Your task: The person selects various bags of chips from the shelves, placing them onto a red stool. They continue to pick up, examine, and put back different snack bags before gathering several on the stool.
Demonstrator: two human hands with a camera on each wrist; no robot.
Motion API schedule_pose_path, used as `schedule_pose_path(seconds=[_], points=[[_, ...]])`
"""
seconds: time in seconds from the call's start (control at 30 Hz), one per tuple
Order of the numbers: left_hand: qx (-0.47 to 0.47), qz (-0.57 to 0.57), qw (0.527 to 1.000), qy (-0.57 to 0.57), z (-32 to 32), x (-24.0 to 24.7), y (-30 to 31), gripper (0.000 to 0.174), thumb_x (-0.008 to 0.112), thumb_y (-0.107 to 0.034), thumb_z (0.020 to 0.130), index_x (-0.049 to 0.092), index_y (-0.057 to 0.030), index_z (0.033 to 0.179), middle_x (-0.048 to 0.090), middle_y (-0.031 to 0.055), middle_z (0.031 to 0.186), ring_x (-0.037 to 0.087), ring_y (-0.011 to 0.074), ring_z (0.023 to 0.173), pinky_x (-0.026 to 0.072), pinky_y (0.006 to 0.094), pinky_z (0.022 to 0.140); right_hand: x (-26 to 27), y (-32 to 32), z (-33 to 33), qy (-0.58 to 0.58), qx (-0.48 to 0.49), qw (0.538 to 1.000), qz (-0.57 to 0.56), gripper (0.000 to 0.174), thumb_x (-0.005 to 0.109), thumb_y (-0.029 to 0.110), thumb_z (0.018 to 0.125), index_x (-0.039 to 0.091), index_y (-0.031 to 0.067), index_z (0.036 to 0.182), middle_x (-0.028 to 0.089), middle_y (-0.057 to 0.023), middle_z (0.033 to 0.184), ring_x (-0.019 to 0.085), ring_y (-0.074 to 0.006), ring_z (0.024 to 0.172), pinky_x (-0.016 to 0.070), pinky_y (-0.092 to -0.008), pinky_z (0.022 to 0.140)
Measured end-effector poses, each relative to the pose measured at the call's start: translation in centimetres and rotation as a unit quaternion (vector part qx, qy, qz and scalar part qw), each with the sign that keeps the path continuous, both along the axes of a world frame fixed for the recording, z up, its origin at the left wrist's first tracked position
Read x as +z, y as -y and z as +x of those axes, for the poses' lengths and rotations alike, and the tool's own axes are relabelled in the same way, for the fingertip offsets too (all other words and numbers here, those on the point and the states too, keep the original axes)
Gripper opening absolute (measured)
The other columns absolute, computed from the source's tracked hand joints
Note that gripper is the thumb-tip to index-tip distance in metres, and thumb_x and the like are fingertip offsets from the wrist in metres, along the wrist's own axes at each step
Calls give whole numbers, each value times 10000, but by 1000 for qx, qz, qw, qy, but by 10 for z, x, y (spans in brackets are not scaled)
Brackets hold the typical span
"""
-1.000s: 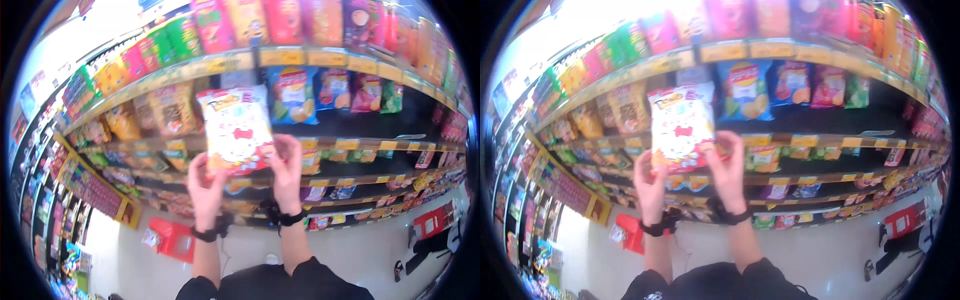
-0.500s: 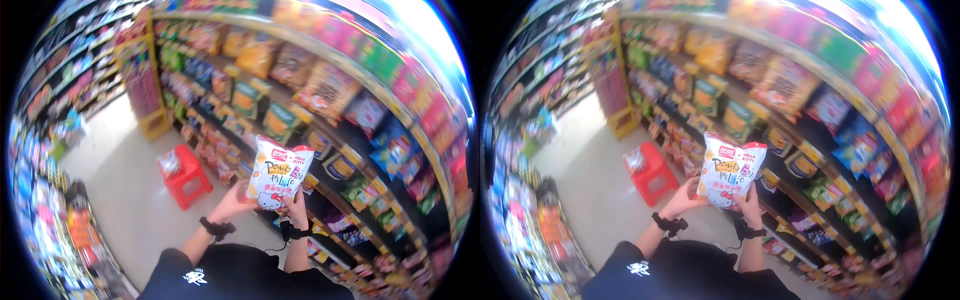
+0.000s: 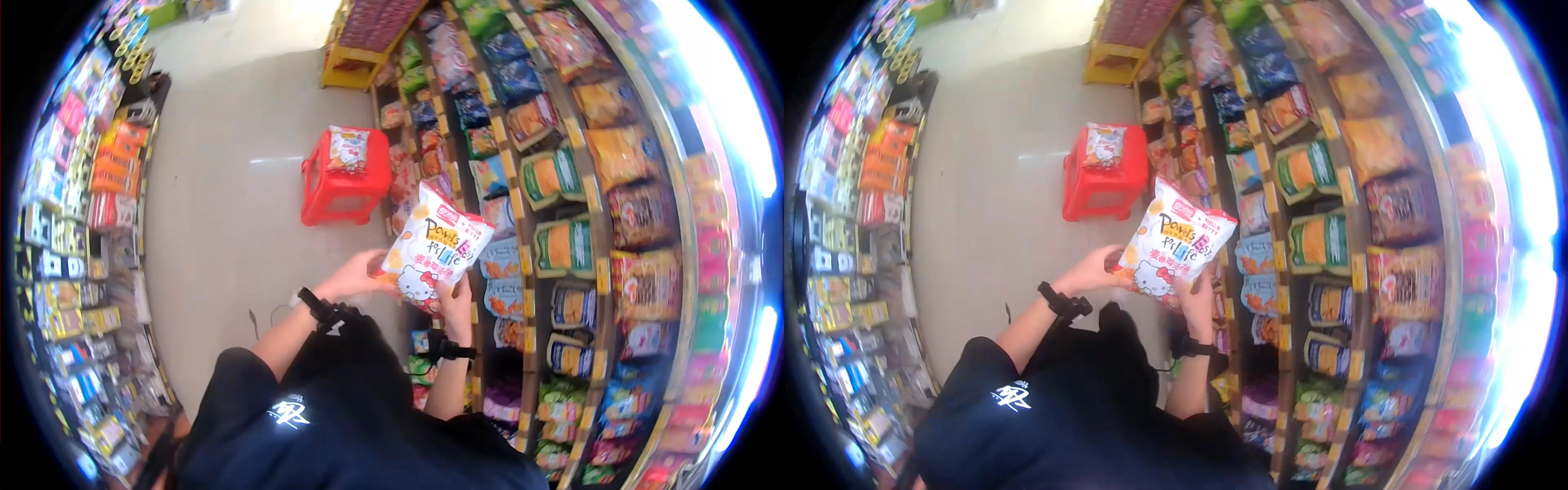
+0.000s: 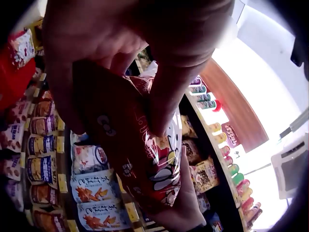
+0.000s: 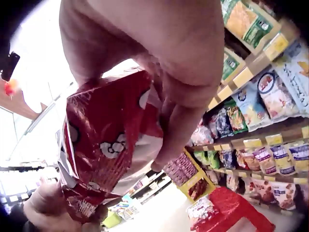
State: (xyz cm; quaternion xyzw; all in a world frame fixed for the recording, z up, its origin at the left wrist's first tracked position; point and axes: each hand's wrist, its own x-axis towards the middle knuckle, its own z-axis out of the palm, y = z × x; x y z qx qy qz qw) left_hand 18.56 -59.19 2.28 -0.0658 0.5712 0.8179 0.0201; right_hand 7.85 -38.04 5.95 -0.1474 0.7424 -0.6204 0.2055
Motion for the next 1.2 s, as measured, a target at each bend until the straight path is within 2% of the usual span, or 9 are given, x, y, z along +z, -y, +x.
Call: schedule_pose_path(seconds=[0.1, 0.2, 0.53, 0.67, 0.73, 0.9, 1.0, 1.03, 1.2], points=[[36, 47, 998, 27, -2, -18, 16, 720, 797, -112, 695, 421, 66, 1283, 595, 149, 1150, 586, 197, 1028, 470, 347, 902, -15, 19, -13, 10, 22, 999, 34, 466, 668, 89, 805, 467, -39, 1206, 559, -113, 1155, 528, -175, 1059, 414, -312, 919], [49, -31, 997, 51, -16, -44, 11, 706, 779, -90, 714, 406, 68, 1292, 592, 153, 1151, 592, 194, 1009, 483, 346, 888, -25, 28, -26, 11, 27, 999, 17, 479, 676, 97, 804, 458, -47, 1207, 564, -119, 1150, 537, -179, 1053, 424, -317, 911], [-35, -6, 989, 143, -129, -45, -8, 605, 700, -107, 807, 398, 56, 1306, 588, 143, 1137, 596, 186, 996, 508, 319, 861, -77, 3, -130, 53, -8, 998, -30, 605, 671, 117, 822, 357, -34, 1316, 526, -136, 1210, 530, -173, 1072, 448, -296, 892], [-8, 37, 991, 125, -163, -100, -5, 536, 677, -148, 838, 445, 26, 1288, 602, 92, 1116, 600, 142, 945, 501, 268, 793, -96, 7, -164, 135, 7, 988, -69, 686, 665, 110, 824, 269, 1, 1374, 509, -122, 1219, 556, -159, 997, 485, -270, 783], [10, 9, 985, 173, -174, -88, 4, 489, 680, -150, 837, 487, 13, 1256, 622, 67, 1080, 600, 117, 901, 492, 247, 762, -106, 13, -182, 213, 7, 977, -24, 740, 658, 92, 824, 208, 32, 1409, 500, -104, 1216, 578, -142, 927, 505, -254, 682], [25, -41, 972, 228, -219, -130, 52, 480, 700, -157, 820, 512, 16, 1226, 635, 80, 1024, 608, 102, 855, 504, 244, 723, -128, 73, -231, 240, -15, 971, 8, 726, 706, 68, 785, 272, 17, 1364, 531, -146, 1144, 597, -132, 803, 489, -234, 562], [86, -9, 967, 240, -247, -179, 76, 502, 700, -152, 816, 494, 19, 1240, 632, 90, 1033, 616, 115, 857, 509, 246, 712, -194, 117, -272, 186, 7, 980, 69, 708, 707, 71, 781, 296, 19, 1356, 525, -148, 1186, 595, -162, 917, 513, -254, 674], [89, 34, 954, 286, -254, -192, 87, 527, 698, -139, 810, 457, 18, 1252, 625, 92, 1041, 619, 136, 842, 506, 253, 707, -212, 131, -282, 176, 10, 983, 50, 658, 711, 75, 772, 343, -18, 1310, 542, -120, 1161, 545, -198, 1056, 485, -294, 857], [231, 107, 911, 324, -295, -261, 130, 463, 706, -188, 795, 514, -33, 1187, 582, 75, 1032, 556, 129, 861, 451, 256, 672, -283, 198, -336, 183, -23, 982, 36, 621, 699, 36, 771, 369, -24, 1293, 550, -122, 1165, 554, -183, 1042, 476, -283, 862]])
